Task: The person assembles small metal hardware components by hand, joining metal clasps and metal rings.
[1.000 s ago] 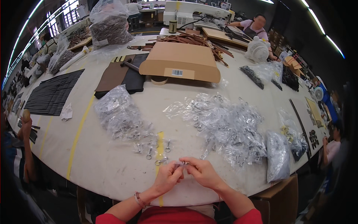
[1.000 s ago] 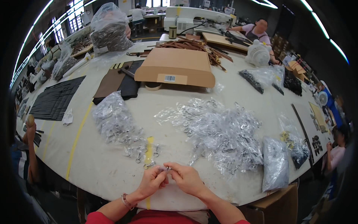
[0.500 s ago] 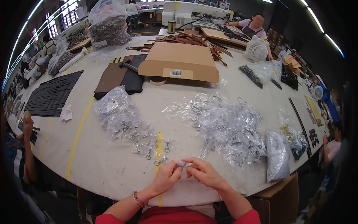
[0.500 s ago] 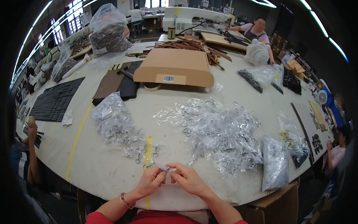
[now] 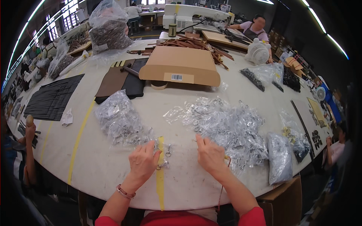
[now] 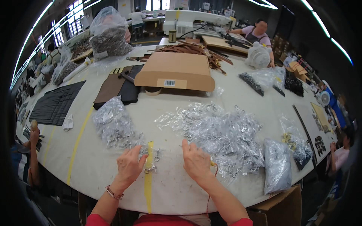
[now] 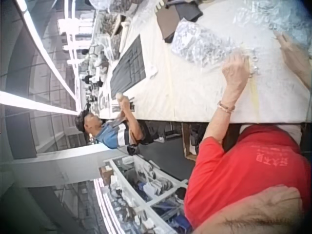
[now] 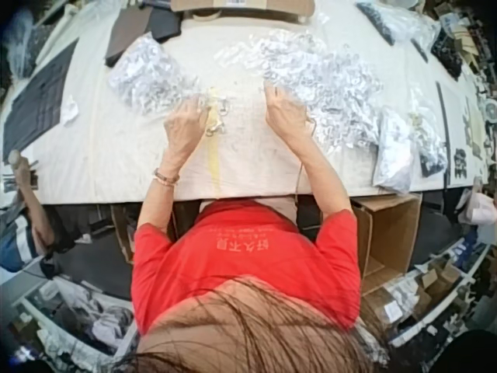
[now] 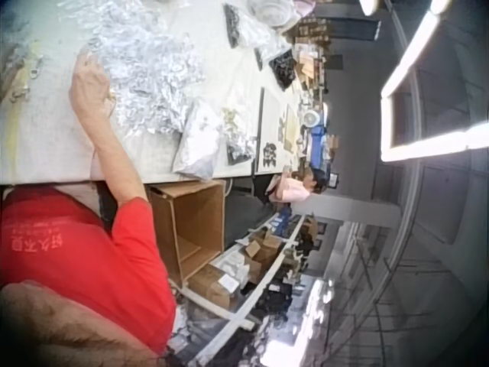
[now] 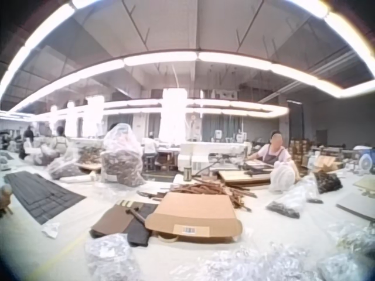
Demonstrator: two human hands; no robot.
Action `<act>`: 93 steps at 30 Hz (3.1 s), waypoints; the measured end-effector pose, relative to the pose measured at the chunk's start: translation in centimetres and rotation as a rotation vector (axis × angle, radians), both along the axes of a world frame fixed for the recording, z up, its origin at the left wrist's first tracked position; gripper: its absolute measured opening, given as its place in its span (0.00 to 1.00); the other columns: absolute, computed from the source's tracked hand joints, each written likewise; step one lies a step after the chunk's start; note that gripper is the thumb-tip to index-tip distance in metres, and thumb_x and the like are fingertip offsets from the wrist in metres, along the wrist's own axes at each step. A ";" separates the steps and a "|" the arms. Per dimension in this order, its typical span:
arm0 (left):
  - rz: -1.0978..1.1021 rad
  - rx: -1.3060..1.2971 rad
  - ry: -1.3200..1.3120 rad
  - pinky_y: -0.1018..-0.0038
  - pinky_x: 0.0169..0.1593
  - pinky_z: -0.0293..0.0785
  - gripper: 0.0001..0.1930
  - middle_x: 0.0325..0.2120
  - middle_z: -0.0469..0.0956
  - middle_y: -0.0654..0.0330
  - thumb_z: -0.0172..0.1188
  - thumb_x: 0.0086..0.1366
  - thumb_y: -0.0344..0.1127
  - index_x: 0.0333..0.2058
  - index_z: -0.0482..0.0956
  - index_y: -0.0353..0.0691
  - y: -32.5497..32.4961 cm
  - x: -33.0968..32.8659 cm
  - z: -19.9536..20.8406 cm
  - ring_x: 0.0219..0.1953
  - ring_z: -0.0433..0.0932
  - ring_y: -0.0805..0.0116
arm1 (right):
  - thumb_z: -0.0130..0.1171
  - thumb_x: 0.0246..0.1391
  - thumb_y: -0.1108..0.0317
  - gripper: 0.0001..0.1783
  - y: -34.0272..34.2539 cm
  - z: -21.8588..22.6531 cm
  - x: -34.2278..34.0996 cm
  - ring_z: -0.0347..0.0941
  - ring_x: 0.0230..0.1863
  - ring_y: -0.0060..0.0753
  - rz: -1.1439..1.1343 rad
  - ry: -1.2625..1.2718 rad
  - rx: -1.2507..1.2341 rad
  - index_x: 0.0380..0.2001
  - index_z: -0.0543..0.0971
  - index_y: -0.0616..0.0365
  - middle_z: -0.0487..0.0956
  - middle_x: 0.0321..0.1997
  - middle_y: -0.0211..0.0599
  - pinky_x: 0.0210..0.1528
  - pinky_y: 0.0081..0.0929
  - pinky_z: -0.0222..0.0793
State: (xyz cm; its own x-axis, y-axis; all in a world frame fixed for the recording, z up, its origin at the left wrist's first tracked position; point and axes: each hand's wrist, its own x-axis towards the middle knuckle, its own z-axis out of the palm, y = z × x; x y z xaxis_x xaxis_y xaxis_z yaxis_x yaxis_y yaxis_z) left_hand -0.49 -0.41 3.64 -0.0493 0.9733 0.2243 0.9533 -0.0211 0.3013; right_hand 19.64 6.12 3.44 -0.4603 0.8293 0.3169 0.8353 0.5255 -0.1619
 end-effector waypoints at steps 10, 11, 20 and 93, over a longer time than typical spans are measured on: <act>-0.235 0.179 0.267 0.60 0.55 0.54 0.20 0.49 0.66 0.55 0.54 0.54 0.38 0.45 0.68 0.38 1.3 -1.1 -3.3 0.54 0.60 0.61 | 0.53 0.36 0.75 0.04 0.2 -2.6 2.6 0.71 0.18 0.36 0.034 0.154 0.106 0.22 0.71 0.57 0.73 0.20 0.35 0.18 0.27 0.65; -0.246 0.187 0.155 0.61 0.53 0.57 0.19 0.48 0.67 0.54 0.55 0.53 0.36 0.44 0.69 0.37 0.8 -0.7 -2.7 0.52 0.62 0.59 | 0.54 0.36 0.76 0.06 -0.6 -2.5 2.7 0.71 0.18 0.36 0.074 0.283 0.115 0.23 0.71 0.57 0.73 0.21 0.36 0.18 0.26 0.65; 0.032 -0.795 -2.235 0.73 0.38 0.73 0.10 0.31 0.74 0.56 0.49 0.61 0.35 0.36 0.70 0.33 -2.2 5.7 -3.5 0.32 0.75 0.69 | 0.55 0.33 0.79 0.11 -6.7 -2.3 1.3 0.71 0.19 0.34 0.339 0.503 0.006 0.26 0.73 0.58 0.74 0.22 0.36 0.19 0.26 0.66; -0.207 -0.788 -1.875 0.87 0.13 0.43 0.12 0.15 0.62 0.72 0.55 0.58 0.35 0.38 0.70 0.34 0.0 5.9 -0.4 0.11 0.52 0.87 | 0.56 0.48 0.72 0.05 -3.4 0.8 4.4 0.65 0.14 0.13 0.004 1.466 -1.077 0.26 0.70 0.60 0.73 0.20 0.30 0.11 0.09 0.53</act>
